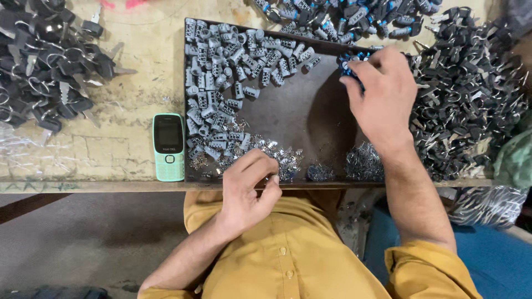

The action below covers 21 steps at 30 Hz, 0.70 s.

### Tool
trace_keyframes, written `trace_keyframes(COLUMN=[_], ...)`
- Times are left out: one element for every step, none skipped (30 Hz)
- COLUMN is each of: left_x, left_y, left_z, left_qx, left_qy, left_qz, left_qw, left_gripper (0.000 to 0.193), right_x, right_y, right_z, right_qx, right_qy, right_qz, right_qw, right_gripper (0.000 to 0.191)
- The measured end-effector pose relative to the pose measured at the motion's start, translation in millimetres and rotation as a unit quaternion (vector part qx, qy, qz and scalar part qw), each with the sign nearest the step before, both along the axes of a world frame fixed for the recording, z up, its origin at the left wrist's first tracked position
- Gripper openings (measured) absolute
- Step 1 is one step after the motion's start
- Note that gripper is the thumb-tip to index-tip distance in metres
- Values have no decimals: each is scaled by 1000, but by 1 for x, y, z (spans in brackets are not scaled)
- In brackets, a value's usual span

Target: The person sits at a workbench assembling small lock components by hand. They pick a grey cylindrical part and a blue cap from a tray, press the pieces together, and place the assembled unit back on the tray, repeating this cycle throughout the clip.

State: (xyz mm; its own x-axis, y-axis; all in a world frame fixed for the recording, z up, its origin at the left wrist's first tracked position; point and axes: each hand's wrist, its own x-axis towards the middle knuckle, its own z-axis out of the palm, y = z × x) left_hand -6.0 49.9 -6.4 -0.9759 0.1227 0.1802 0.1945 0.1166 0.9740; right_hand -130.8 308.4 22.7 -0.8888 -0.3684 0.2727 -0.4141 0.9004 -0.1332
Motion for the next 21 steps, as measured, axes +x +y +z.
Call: trace_keyframes(left_x=[0,-1,-1,-1,-2,-2,-3,-4,-4,-3,-4,-5,-6,-7,-7,-6,-5,-5,-5,-4,-3], left_y=[1,2,2,2,2,1,0,-1,-2,-3,-4,-4,-3,-3,-2,-1,-1,-1,-1,0,1], left_z=[-1,-2,-3,-3,-3,-3,-2,-2,-1,0,1,2,2,2,3,3,4,4,4,4,4], left_qx=[0,-1,-1,-10,-19,-28,-25,-22,-20,-9,3,14,26,36,47,46,45,43,41,41,42], left_qy=[2,3,4,14,24,33,35,38,38,31,28,27,46,60,70,57,47,39,43,47,49], left_qz=[1,1,0,2,3,2,-5,-10,-16,-29,-42,-53,-55,-58,-63,-69,-75,-83,-81,-79,-77], left_qw=[1000,1000,1000,1000,1000,999,999,999,999,999,999,998,997,996,994,995,995,995,995,995,995], left_gripper=[13,13,14,14,14,14,14,14,14,14,13,13,14,16,17,17,16,16,16,16,17], right_x=[-5,-7,-8,-8,-5,0,7,16,27,40,56,71,86,101,113,123,128,133,137,139,140], right_y=[-2,-5,-8,-10,-11,-11,-11,-12,-12,-12,-18,-25,-31,-37,-43,-48,-52,-55,-58,-59,-59], right_z=[-2,-4,-7,-8,-8,-7,-6,-3,0,4,5,4,5,4,3,0,-3,-6,-9,-11,-12], right_qx=[13,5,-3,-11,-36,-60,-83,-127,-170,-212,-274,-332,-398,-461,-495,-528,-559,-581,-603,-623,-634], right_qy=[-6,-3,-1,1,0,-3,-7,-32,-60,-88,-152,-215,-258,-300,-324,-347,-367,-356,-343,-330,-332], right_qz=[12,14,15,18,12,4,-4,-25,-45,-67,-105,-137,-65,4,-2,-7,-10,-23,-36,-50,-47], right_qw=[1000,1000,1000,1000,999,998,996,991,983,971,944,908,878,835,806,776,743,731,719,707,697], right_gripper=[22,19,17,16,16,16,17,15,14,14,15,16,20,25,27,29,31,31,32,33,30])
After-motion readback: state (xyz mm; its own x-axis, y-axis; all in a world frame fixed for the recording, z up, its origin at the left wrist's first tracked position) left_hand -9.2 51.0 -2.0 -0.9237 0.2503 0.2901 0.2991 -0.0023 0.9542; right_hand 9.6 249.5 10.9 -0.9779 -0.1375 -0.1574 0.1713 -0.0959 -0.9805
